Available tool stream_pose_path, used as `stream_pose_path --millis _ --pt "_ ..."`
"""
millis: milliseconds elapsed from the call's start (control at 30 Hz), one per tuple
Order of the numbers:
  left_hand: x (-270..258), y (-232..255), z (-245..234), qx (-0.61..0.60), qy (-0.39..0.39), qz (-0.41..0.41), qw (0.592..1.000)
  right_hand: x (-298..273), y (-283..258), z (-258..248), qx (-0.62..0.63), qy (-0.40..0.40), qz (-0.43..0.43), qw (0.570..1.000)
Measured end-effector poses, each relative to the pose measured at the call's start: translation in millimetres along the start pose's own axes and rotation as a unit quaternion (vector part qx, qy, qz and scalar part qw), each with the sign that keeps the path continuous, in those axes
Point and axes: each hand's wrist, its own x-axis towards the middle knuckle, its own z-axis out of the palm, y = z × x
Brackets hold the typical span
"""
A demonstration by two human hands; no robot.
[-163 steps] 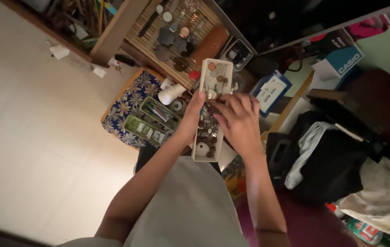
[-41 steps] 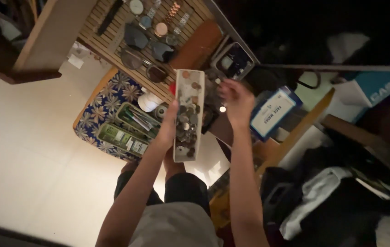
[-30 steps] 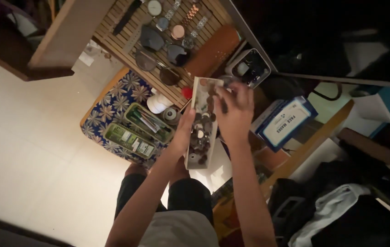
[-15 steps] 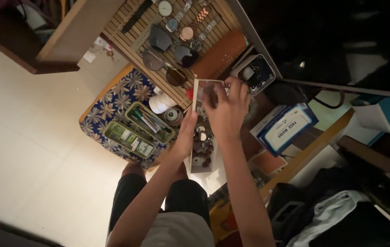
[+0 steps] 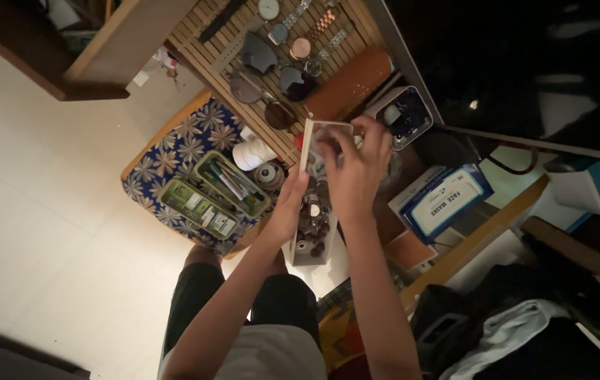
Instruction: Sort coins from a tray into a separate container while clearing items from a surface.
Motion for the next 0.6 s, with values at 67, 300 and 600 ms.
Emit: stream_pose_path --millis 67,300,600 --pt "-2.9 0.4 -1.1 -0.003 -0.015 0.02 1.0 3.6 -5.9 -0.9 0.0 -0.004 0.007 1.0" --pt "-12.5 7.2 -5.9 -0.054 -0.024 0.019 0.998 -12.2 2.2 7.7 0.04 -0.022 0.041 0.998" --pt "-13.1 10.5 -16.6 -0.074 -0.031 0.053 0.995 -37.7 3.3 -37.6 0.123 -0.142 0.158 0.969"
